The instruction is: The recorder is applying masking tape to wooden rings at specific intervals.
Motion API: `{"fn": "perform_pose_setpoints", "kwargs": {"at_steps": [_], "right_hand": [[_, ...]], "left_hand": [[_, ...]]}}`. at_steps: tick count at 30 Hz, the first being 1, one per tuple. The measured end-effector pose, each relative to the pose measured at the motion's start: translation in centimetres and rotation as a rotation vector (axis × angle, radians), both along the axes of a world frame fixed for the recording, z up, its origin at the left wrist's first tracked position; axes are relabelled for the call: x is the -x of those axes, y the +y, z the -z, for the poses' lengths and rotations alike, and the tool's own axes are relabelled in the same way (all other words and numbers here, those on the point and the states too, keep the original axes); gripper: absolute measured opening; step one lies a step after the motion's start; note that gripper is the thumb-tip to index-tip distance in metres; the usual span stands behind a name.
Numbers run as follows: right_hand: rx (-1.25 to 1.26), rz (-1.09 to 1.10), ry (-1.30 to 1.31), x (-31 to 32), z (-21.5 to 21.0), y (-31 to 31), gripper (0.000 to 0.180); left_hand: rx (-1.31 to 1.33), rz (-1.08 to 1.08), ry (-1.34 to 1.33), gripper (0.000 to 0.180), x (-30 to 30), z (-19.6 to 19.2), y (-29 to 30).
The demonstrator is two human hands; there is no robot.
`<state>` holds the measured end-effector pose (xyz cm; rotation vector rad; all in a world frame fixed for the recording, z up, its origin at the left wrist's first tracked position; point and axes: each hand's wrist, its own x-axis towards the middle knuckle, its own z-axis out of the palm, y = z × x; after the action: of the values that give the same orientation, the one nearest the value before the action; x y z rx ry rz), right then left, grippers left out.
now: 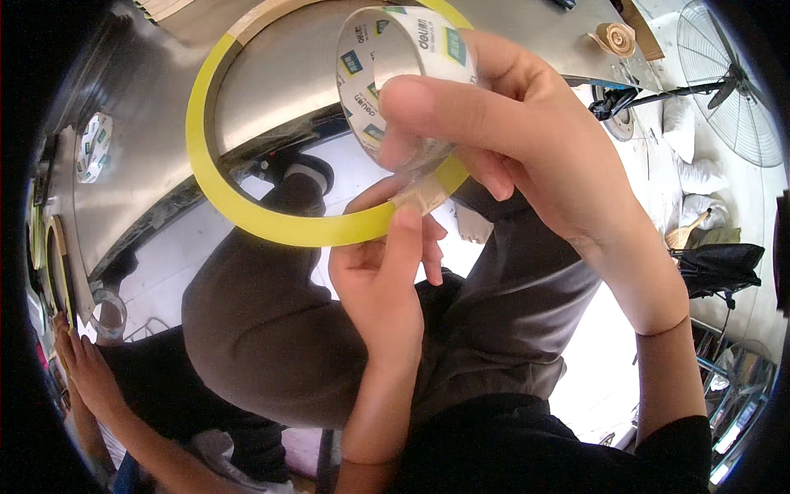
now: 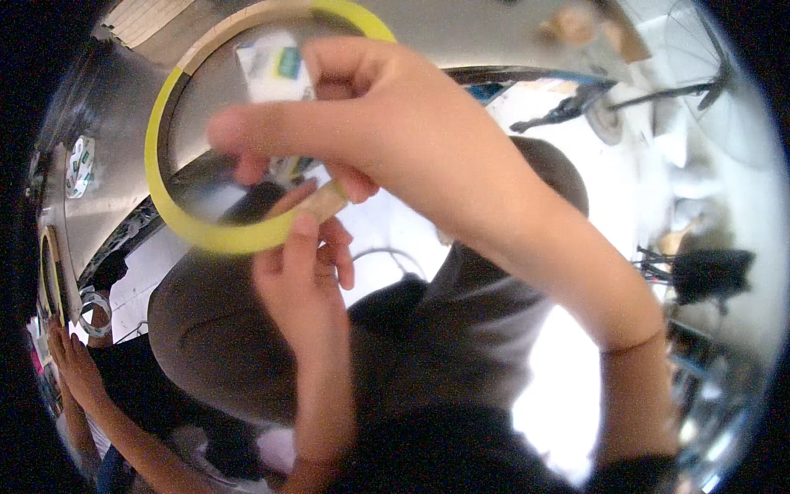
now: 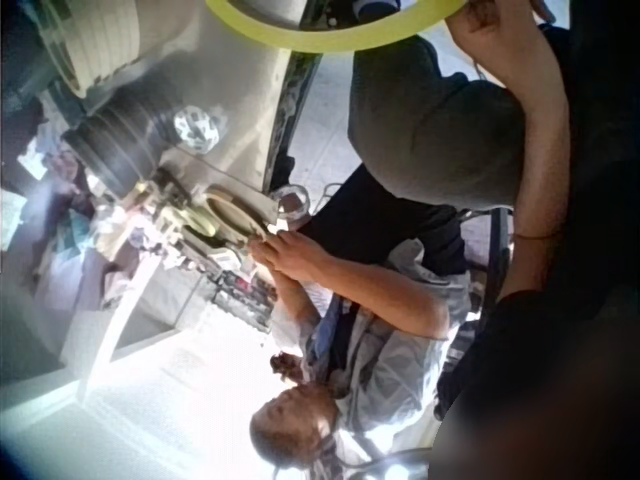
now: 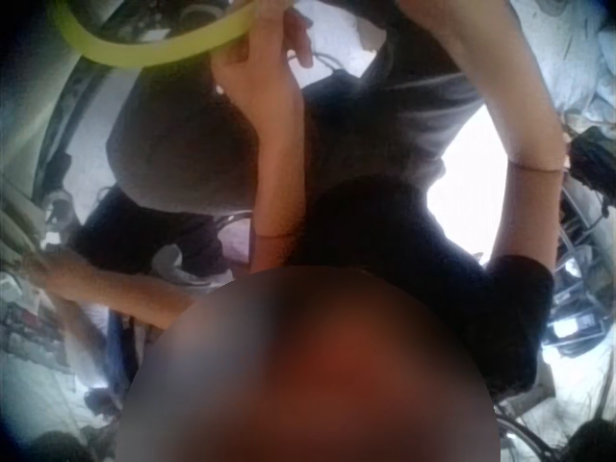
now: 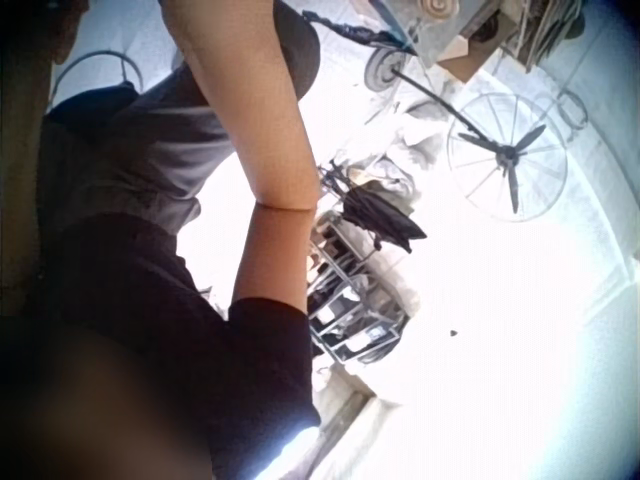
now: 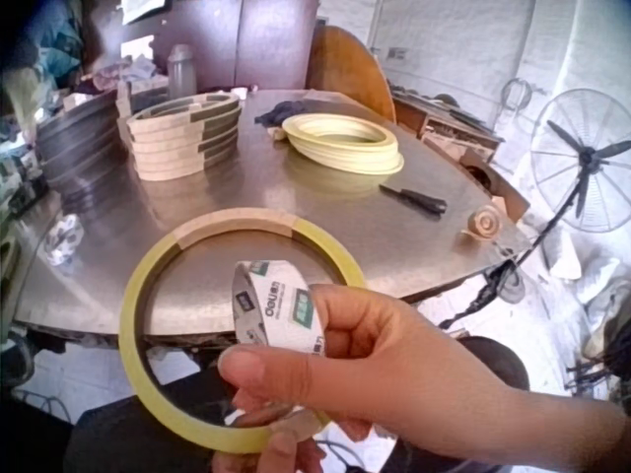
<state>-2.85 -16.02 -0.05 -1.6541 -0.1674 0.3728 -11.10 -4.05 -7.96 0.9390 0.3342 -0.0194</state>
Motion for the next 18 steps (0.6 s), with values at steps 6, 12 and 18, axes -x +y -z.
{"fn": "perform_pose_setpoints", "kwargs": {"at_steps": [6,12,18], "right_hand": [[-0.073,-0.004,0.03,1.3,0.3,-0.8,0.036],[-0.191,-0.039,0.01,2.7,1.0,-1.6,0.038],[-0.399,-0.032,-0.063,3.8,2.4,-1.8,0.031]], "left_hand": [[0.018,0.001,-0.022,0.024,0.3,1.1,-0.3],[0.064,0.047,-0.156,0.019,0.0,2.6,0.2],[-0.026,-0.11,-0.205,0.022,-0.3,2.5,-0.4]]}}
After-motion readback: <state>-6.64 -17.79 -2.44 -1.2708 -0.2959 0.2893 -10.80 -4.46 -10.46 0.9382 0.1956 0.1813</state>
